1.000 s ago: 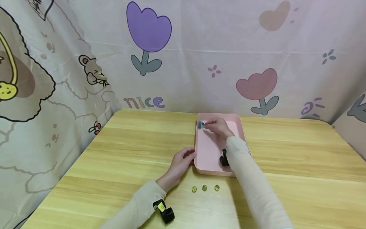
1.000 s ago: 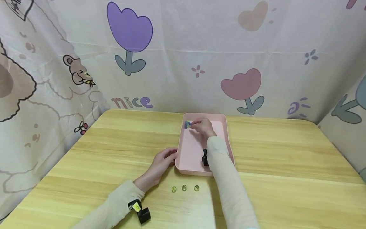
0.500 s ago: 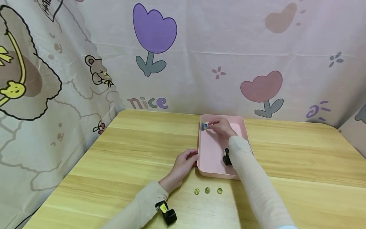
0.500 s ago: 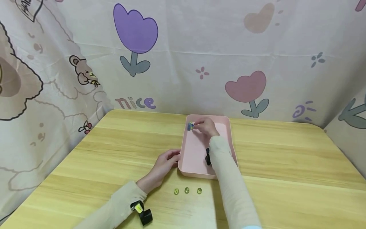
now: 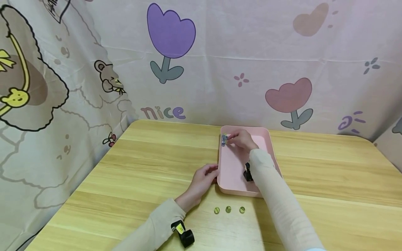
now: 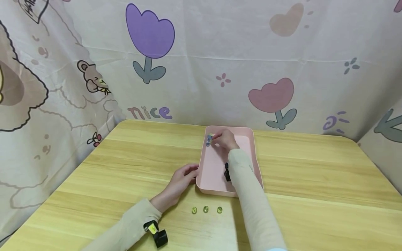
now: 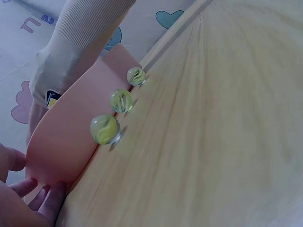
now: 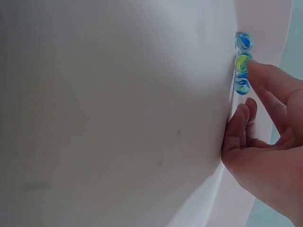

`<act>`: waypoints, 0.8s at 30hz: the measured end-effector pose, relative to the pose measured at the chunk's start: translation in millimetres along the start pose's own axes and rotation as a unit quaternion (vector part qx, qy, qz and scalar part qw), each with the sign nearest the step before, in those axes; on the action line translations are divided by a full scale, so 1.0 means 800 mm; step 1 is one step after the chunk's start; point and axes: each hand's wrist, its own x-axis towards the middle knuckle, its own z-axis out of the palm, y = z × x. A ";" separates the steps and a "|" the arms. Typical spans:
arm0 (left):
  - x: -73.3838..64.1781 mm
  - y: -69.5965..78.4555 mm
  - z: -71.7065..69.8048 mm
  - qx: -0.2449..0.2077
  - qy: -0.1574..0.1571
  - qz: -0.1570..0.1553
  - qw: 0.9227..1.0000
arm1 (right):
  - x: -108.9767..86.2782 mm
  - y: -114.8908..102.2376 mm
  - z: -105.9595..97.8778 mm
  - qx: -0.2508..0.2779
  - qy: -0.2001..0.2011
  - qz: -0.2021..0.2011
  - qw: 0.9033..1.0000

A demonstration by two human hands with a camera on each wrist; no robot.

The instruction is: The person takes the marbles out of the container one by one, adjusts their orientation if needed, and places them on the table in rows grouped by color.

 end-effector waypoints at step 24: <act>-0.004 0.001 0.000 0.008 -0.002 0.004 1.000 | -0.005 0.000 0.004 -0.028 -0.005 -0.013 1.000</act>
